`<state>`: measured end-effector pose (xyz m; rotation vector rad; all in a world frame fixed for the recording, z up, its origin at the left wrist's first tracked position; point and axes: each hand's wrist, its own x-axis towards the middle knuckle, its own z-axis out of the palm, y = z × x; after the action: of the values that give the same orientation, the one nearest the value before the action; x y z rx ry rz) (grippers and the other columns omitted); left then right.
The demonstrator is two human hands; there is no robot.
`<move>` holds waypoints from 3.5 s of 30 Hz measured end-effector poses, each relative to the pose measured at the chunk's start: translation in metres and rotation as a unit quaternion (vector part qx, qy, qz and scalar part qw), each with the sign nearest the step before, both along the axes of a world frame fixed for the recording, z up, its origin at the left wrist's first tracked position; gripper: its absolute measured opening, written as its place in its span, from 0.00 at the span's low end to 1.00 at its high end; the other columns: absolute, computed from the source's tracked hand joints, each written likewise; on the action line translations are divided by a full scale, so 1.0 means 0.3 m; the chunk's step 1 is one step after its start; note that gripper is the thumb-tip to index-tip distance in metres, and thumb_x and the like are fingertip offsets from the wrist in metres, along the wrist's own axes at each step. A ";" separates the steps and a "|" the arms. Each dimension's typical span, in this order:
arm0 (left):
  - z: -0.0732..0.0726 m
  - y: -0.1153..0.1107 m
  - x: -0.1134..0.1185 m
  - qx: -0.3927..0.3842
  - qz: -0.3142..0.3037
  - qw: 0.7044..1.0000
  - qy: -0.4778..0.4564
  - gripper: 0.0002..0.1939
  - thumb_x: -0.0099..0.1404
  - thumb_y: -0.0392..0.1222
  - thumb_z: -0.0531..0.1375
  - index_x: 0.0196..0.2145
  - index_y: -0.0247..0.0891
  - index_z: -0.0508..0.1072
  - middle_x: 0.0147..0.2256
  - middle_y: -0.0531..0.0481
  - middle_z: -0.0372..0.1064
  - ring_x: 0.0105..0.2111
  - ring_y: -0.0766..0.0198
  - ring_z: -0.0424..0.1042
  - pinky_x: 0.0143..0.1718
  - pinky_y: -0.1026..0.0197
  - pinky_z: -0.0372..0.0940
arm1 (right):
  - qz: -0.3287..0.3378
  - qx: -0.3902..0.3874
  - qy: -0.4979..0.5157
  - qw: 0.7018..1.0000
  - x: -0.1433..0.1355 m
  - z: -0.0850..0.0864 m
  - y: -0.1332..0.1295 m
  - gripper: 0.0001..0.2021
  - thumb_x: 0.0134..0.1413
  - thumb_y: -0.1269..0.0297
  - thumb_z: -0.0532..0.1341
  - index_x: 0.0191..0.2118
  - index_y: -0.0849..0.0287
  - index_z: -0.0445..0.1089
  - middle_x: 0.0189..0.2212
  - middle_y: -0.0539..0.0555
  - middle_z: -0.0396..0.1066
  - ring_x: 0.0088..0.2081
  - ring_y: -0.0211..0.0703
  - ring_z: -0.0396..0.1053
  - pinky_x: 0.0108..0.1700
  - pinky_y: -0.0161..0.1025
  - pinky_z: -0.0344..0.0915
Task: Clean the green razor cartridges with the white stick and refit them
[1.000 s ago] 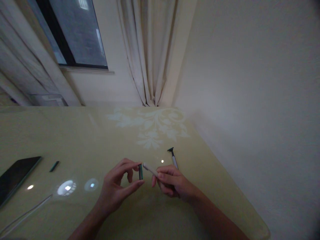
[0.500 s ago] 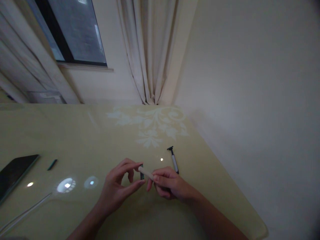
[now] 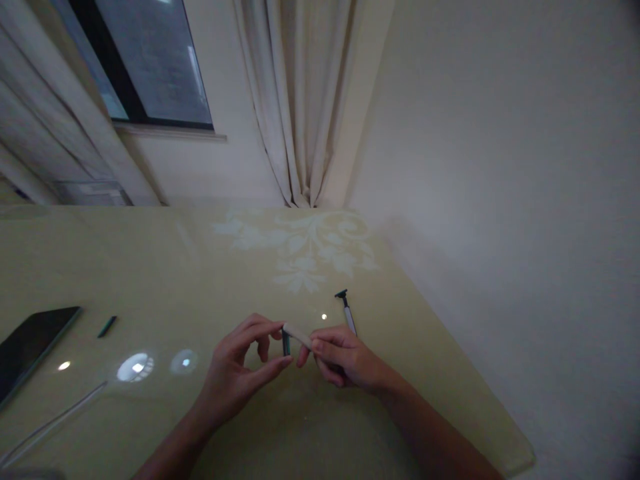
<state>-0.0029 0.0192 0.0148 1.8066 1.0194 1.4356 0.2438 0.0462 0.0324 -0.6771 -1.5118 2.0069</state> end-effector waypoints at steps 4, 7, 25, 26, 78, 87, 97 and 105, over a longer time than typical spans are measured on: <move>0.003 0.003 0.003 -0.001 -0.003 1.000 0.006 0.20 0.65 0.38 0.73 0.54 0.46 0.81 0.36 0.49 0.73 0.30 0.64 0.71 0.33 0.61 0.69 | 0.027 0.016 -0.016 0.999 0.000 0.009 -0.003 0.24 0.71 0.44 0.62 0.43 0.65 0.80 0.15 0.41 0.60 0.15 0.30 0.53 0.19 0.29 0.49; 0.008 0.002 0.002 -0.007 -0.003 1.000 -0.001 0.19 0.66 0.38 0.72 0.54 0.45 0.81 0.37 0.49 0.73 0.31 0.64 0.72 0.34 0.60 0.70 | 0.019 0.017 -0.011 1.000 0.001 0.016 -0.003 0.23 0.72 0.46 0.61 0.43 0.65 0.80 0.15 0.41 0.59 0.15 0.29 0.52 0.19 0.29 0.48; 0.010 -0.002 0.003 -0.014 -0.008 1.000 -0.025 0.19 0.65 0.39 0.73 0.54 0.47 0.82 0.37 0.49 0.73 0.31 0.64 0.71 0.33 0.62 0.69 | 0.035 0.027 -0.025 0.999 0.000 0.022 -0.009 0.24 0.72 0.45 0.60 0.44 0.64 0.80 0.16 0.42 0.60 0.15 0.30 0.52 0.20 0.29 0.49; 0.009 -0.002 0.002 -0.016 -0.008 1.000 -0.025 0.20 0.65 0.39 0.73 0.54 0.47 0.82 0.37 0.49 0.74 0.32 0.64 0.71 0.33 0.61 0.69 | 0.026 0.030 -0.025 0.999 0.000 0.021 -0.009 0.23 0.73 0.46 0.60 0.44 0.64 0.80 0.16 0.41 0.60 0.15 0.30 0.52 0.20 0.29 0.48; -0.001 -0.004 -0.005 -0.024 -0.007 0.999 -0.020 0.22 0.64 0.37 0.74 0.55 0.48 0.81 0.37 0.50 0.73 0.32 0.64 0.71 0.35 0.61 0.68 | 0.014 -0.007 0.019 1.000 -0.029 0.004 -0.020 0.25 0.71 0.41 0.60 0.35 0.60 0.68 0.19 0.40 0.52 0.19 0.31 0.44 0.22 0.33 0.42; -0.016 -0.008 -0.005 -0.030 -0.030 0.999 -0.028 0.22 0.65 0.39 0.73 0.56 0.50 0.80 0.38 0.50 0.72 0.34 0.63 0.71 0.35 0.61 0.69 | 0.025 -0.037 0.034 0.998 -0.027 0.004 -0.025 0.25 0.69 0.40 0.61 0.34 0.60 0.68 0.18 0.39 0.50 0.18 0.30 0.42 0.20 0.33 0.40; 0.015 -0.006 -0.003 -0.048 -0.035 0.996 -0.069 0.21 0.63 0.38 0.74 0.54 0.48 0.83 0.39 0.48 0.73 0.33 0.64 0.71 0.33 0.62 0.69 | 0.026 -0.059 0.054 0.996 -0.028 -0.004 -0.031 0.24 0.70 0.41 0.62 0.34 0.60 0.68 0.17 0.38 0.49 0.17 0.30 0.40 0.19 0.33 0.39; 0.020 -0.008 -0.001 -0.050 -0.046 0.994 -0.086 0.21 0.63 0.37 0.75 0.53 0.48 0.84 0.38 0.48 0.73 0.33 0.64 0.71 0.32 0.63 0.69 | 0.034 -0.065 0.046 0.996 -0.028 0.004 -0.034 0.25 0.68 0.40 0.62 0.33 0.60 0.68 0.16 0.38 0.50 0.17 0.30 0.41 0.19 0.32 0.40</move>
<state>-0.0033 0.0167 0.0210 1.6085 0.8939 1.4312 0.2353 0.0359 0.0335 -0.5838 -1.3781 2.1709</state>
